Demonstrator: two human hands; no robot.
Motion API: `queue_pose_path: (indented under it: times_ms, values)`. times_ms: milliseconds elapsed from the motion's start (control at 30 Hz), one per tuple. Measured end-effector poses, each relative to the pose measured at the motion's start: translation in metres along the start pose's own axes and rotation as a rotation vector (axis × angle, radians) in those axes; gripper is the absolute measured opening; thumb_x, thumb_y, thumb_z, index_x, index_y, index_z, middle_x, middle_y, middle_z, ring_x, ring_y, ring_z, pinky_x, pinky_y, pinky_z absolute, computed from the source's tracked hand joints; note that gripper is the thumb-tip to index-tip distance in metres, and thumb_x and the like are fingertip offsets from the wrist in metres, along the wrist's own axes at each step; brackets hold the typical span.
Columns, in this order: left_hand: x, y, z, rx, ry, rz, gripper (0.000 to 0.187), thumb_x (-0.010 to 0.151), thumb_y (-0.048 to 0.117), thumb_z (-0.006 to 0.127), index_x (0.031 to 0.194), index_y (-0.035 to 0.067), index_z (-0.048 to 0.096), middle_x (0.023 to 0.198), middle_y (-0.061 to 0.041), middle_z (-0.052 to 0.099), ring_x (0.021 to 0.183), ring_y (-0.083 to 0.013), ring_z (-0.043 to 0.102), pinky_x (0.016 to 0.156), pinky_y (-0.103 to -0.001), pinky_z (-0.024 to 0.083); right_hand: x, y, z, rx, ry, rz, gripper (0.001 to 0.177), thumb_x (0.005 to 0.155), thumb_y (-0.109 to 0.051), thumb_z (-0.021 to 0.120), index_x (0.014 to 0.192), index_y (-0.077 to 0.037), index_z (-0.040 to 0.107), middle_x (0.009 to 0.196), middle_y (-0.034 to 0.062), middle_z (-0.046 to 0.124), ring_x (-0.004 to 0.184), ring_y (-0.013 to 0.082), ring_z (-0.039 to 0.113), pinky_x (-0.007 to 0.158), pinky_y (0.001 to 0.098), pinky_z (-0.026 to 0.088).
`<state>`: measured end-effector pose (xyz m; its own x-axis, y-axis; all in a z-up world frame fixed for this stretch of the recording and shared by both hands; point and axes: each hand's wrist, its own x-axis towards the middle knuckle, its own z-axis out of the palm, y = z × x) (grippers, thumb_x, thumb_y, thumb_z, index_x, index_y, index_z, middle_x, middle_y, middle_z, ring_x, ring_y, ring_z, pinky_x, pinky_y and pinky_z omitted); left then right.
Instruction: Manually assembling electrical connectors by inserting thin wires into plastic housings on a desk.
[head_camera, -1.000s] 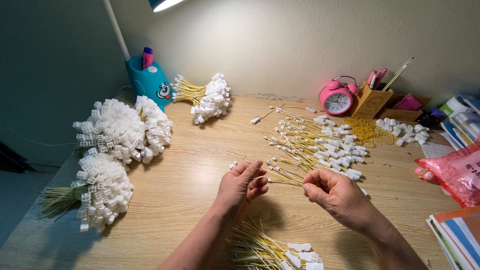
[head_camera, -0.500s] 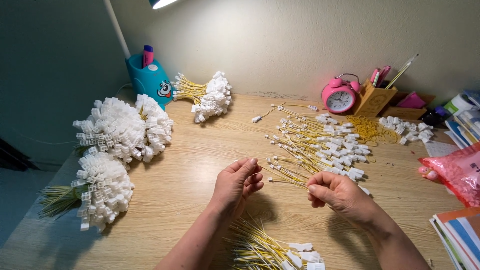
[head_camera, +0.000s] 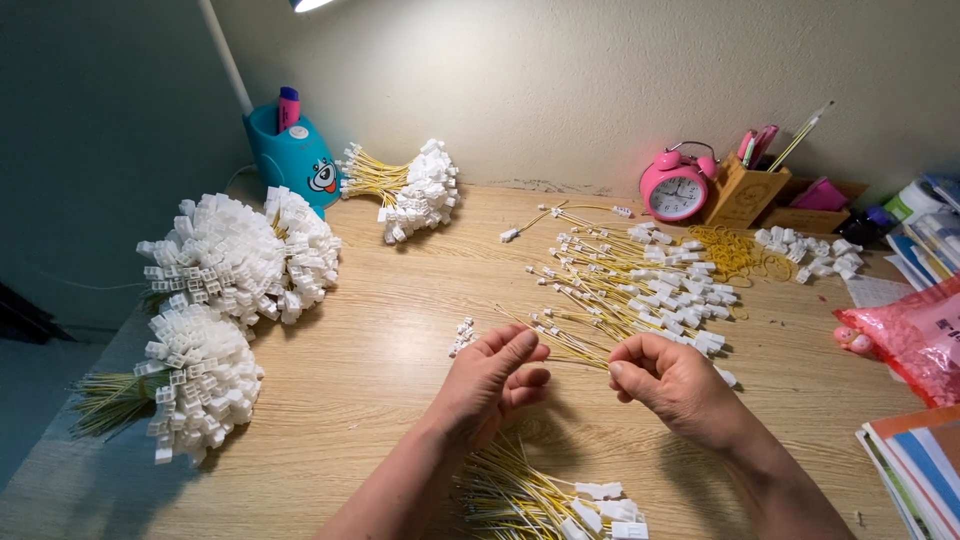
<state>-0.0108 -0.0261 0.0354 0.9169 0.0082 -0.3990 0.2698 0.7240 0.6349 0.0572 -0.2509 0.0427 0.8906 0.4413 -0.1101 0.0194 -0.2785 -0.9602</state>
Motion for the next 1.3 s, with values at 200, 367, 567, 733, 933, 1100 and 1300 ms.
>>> queue_pose_path:
  times_ms: [200, 367, 567, 733, 933, 1100, 1300]
  values:
    - [-0.005, -0.018, 0.010, 0.059, -0.037, -0.030, 0.023, 0.082, 0.020, 0.074, 0.092, 0.002, 0.063, 0.088, -0.014, 0.069, 0.061, -0.0148, 0.064, 0.057, -0.029, 0.059, -0.019, -0.038, 0.024, -0.467, 0.171, -0.001, 0.011, 0.081, -0.022, 0.070, 0.086, -0.014, 0.075, 0.072, -0.0055, 0.068, 0.062, 0.0081, 0.052, 0.059, 0.0239, 0.045]
    - [-0.006, -0.021, 0.011, 0.047, 0.000, 0.007, 0.017, 0.085, 0.016, 0.073, 0.084, 0.003, 0.062, 0.086, -0.012, 0.067, 0.063, -0.0167, 0.062, 0.058, -0.030, 0.058, -0.024, -0.048, 0.030, -0.510, 0.162, -0.033, 0.009, 0.081, -0.023, 0.071, 0.084, -0.015, 0.075, 0.068, -0.0055, 0.067, 0.060, 0.0084, 0.053, 0.058, 0.0237, 0.045]
    - [-0.004, -0.019, 0.012, -0.026, 0.039, 0.037, 0.017, 0.086, 0.015, 0.072, 0.087, 0.000, 0.062, 0.086, -0.013, 0.065, 0.061, -0.0172, 0.061, 0.055, -0.029, 0.058, -0.023, -0.043, 0.031, -0.527, 0.185, 0.000, 0.011, 0.080, -0.024, 0.071, 0.086, -0.016, 0.075, 0.069, -0.0068, 0.069, 0.060, 0.0078, 0.053, 0.059, 0.0234, 0.046]
    - [-0.007, -0.009, 0.014, -0.043, 0.050, 0.018, 0.020, 0.084, 0.017, 0.074, 0.088, 0.002, 0.062, 0.083, -0.011, 0.063, 0.060, -0.0150, 0.062, 0.052, -0.028, 0.057, -0.024, -0.044, 0.029, -0.495, 0.182, -0.002, 0.009, 0.079, -0.022, 0.072, 0.085, -0.015, 0.075, 0.069, -0.0061, 0.068, 0.062, 0.0087, 0.052, 0.061, 0.0237, 0.045]
    - [-0.002, -0.010, 0.010, -0.039, 0.075, 0.050, 0.018, 0.084, 0.017, 0.075, 0.086, 0.002, 0.066, 0.077, -0.007, 0.064, 0.059, -0.0126, 0.062, 0.052, -0.026, 0.056, -0.021, -0.035, 0.026, -0.521, 0.174, -0.027, 0.009, 0.080, -0.023, 0.070, 0.084, -0.016, 0.074, 0.070, -0.0073, 0.069, 0.061, 0.0085, 0.052, 0.060, 0.0241, 0.045]
    - [-0.004, -0.003, 0.009, -0.058, 0.104, 0.082, 0.018, 0.085, 0.017, 0.075, 0.085, 0.001, 0.067, 0.076, -0.008, 0.064, 0.061, -0.0115, 0.061, 0.055, -0.025, 0.057, -0.022, -0.035, 0.024, -0.497, 0.184, 0.006, 0.009, 0.081, -0.022, 0.070, 0.085, -0.015, 0.075, 0.069, -0.0062, 0.067, 0.058, 0.0083, 0.051, 0.057, 0.0244, 0.044]
    - [0.006, -0.003, 0.000, -0.091, 0.218, 0.197, 0.016, 0.086, 0.012, 0.071, 0.097, 0.001, 0.067, 0.080, -0.006, 0.063, 0.061, -0.0117, 0.057, 0.058, -0.027, 0.055, -0.021, -0.021, 0.016, -0.352, 0.110, 0.003, 0.009, 0.082, -0.016, 0.072, 0.087, -0.009, 0.075, 0.072, -0.0023, 0.064, 0.061, 0.0100, 0.050, 0.058, 0.0248, 0.043]
